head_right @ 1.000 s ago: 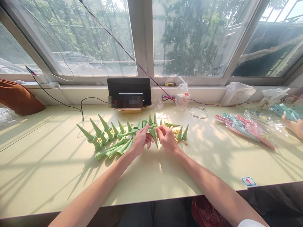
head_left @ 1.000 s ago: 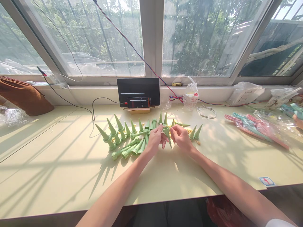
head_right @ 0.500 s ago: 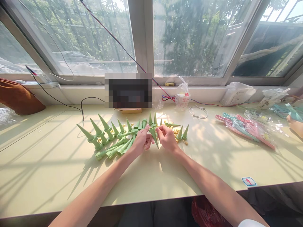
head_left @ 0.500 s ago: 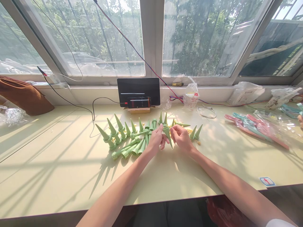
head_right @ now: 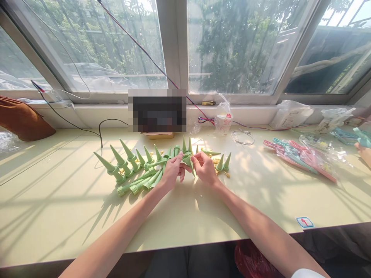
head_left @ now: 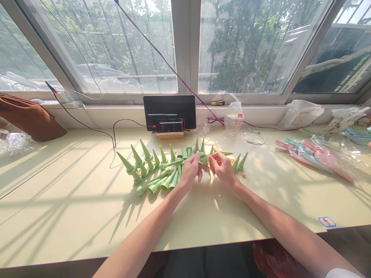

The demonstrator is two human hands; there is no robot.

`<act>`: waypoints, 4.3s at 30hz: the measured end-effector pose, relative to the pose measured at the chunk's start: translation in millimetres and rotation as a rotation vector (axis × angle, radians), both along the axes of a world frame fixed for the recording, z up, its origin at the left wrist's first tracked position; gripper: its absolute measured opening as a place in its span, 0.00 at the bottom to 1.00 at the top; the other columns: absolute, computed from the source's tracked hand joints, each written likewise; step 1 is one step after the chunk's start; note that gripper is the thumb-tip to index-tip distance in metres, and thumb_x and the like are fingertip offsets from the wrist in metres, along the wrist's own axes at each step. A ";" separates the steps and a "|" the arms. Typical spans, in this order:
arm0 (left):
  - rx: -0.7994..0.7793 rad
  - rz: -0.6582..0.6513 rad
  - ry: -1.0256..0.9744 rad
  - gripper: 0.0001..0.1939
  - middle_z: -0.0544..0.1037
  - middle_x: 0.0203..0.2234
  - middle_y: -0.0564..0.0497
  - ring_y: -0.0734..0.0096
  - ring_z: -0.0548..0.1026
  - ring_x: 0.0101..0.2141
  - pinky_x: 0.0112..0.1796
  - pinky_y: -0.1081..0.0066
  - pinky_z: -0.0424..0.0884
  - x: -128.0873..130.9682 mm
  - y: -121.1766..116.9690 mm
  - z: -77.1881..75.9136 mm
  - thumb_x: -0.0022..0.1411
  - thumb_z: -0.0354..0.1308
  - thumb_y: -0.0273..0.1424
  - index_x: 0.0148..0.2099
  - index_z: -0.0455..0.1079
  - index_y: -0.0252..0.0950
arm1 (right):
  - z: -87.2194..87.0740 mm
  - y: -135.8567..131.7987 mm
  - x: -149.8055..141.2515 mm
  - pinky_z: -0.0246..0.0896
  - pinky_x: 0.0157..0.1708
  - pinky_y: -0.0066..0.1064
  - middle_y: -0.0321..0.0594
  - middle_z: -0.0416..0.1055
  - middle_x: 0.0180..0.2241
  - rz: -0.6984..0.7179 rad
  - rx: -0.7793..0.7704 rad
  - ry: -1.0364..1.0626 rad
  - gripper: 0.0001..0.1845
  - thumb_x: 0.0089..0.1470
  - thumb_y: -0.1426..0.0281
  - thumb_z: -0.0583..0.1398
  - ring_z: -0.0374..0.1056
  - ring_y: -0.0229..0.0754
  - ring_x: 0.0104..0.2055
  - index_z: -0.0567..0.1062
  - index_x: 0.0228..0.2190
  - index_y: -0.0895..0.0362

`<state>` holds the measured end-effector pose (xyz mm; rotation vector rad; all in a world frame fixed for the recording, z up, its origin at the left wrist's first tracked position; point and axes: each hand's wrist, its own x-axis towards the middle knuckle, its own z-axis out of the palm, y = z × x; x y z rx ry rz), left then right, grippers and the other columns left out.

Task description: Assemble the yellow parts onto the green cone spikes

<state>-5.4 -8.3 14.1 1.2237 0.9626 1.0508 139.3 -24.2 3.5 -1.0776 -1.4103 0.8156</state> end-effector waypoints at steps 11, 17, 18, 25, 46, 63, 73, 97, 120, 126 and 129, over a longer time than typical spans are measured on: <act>0.088 0.041 0.028 0.26 0.75 0.16 0.52 0.79 0.60 0.08 0.16 0.74 0.56 -0.6 -1.9 2.8 0.64 0.50 0.52 0.41 0.72 0.33 | -3.6 1.2 1.0 0.54 0.19 0.30 0.31 0.62 0.19 0.018 -0.008 -0.025 0.18 0.60 0.53 0.57 0.59 0.36 0.18 0.65 0.28 0.54; 0.119 0.046 0.014 0.27 0.74 0.15 0.53 0.78 0.61 0.08 0.14 0.74 0.57 0.1 -1.6 1.0 0.64 0.50 0.52 0.45 0.73 0.32 | -4.1 1.2 1.0 0.55 0.19 0.30 0.31 0.63 0.19 0.024 -0.010 -0.020 0.19 0.59 0.52 0.57 0.59 0.36 0.18 0.65 0.29 0.53; 0.124 0.049 0.016 0.28 0.74 0.15 0.53 0.78 0.61 0.08 0.14 0.74 0.57 0.2 -1.6 0.9 0.64 0.50 0.52 0.46 0.73 0.32 | -4.0 1.2 1.0 0.55 0.19 0.30 0.31 0.63 0.19 0.024 -0.009 -0.019 0.19 0.59 0.51 0.57 0.59 0.36 0.18 0.65 0.29 0.53; 0.182 0.067 0.044 0.26 0.74 0.15 0.53 0.78 0.62 0.08 0.15 0.74 0.59 0.5 -4.6 3.3 0.64 0.51 0.51 0.44 0.74 0.32 | -3.2 1.1 0.8 0.55 0.20 0.30 0.30 0.62 0.19 0.029 -0.006 -0.015 0.18 0.60 0.53 0.57 0.58 0.35 0.17 0.65 0.29 0.54; 0.225 0.104 0.073 0.26 0.75 0.17 0.51 0.77 0.66 0.11 0.18 0.73 0.63 0.1 -6.3 3.5 0.65 0.49 0.52 0.33 0.73 0.33 | -1.0 0.2 -0.9 0.55 0.19 0.29 0.30 0.63 0.19 0.030 -0.003 0.006 0.17 0.60 0.54 0.57 0.58 0.35 0.17 0.65 0.29 0.54; 0.062 0.096 -0.061 0.27 0.75 0.16 0.48 0.75 0.67 0.11 0.12 0.75 0.60 1.5 -1.0 4.4 0.60 0.55 0.52 0.23 0.65 0.33 | -4.8 1.4 0.0 0.54 0.18 0.28 0.29 0.62 0.18 0.065 0.012 0.020 0.16 0.60 0.55 0.58 0.57 0.34 0.16 0.65 0.30 0.54; 0.025 0.082 -0.089 0.23 0.74 0.16 0.48 0.75 0.67 0.11 0.13 0.74 0.60 0.4 2.6 1.9 0.59 0.58 0.47 0.23 0.66 0.33 | -3.4 0.7 0.5 0.54 0.18 0.28 0.28 0.62 0.17 0.070 0.017 0.009 0.15 0.61 0.57 0.57 0.57 0.34 0.16 0.65 0.29 0.54; 0.037 0.097 -0.086 0.18 0.73 0.15 0.51 0.76 0.65 0.10 0.13 0.75 0.58 -0.9 0.5 6.6 0.57 0.60 0.43 0.25 0.66 0.34 | -2.7 -0.2 -0.3 0.55 0.19 0.28 0.28 0.62 0.18 0.087 0.021 0.016 0.16 0.61 0.56 0.58 0.58 0.34 0.16 0.65 0.30 0.54; 0.072 0.072 -0.065 0.16 0.71 0.19 0.57 0.75 0.70 0.14 0.16 0.75 0.63 -3.0 1.6 6.4 0.57 0.62 0.42 0.41 0.68 0.36 | -1.7 -2.5 -0.8 0.54 0.18 0.29 0.28 0.61 0.16 0.059 -0.019 -0.005 0.16 0.60 0.55 0.57 0.56 0.35 0.16 0.65 0.30 0.53; 0.100 0.058 -0.068 0.17 0.70 0.20 0.57 0.75 0.70 0.14 0.16 0.75 0.63 -2.5 1.7 5.1 0.57 0.62 0.41 0.43 0.67 0.36 | -3.9 0.3 0.5 0.54 0.17 0.29 0.28 0.61 0.17 0.047 -0.024 0.008 0.17 0.60 0.54 0.58 0.56 0.35 0.16 0.65 0.29 0.53; 0.100 0.049 -0.067 0.17 0.71 0.20 0.57 0.75 0.70 0.14 0.16 0.74 0.63 -2.4 1.2 5.1 0.56 0.63 0.40 0.43 0.67 0.36 | -4.2 1.3 0.9 0.54 0.17 0.30 0.28 0.61 0.17 0.043 -0.017 0.021 0.18 0.60 0.53 0.57 0.56 0.35 0.16 0.65 0.29 0.53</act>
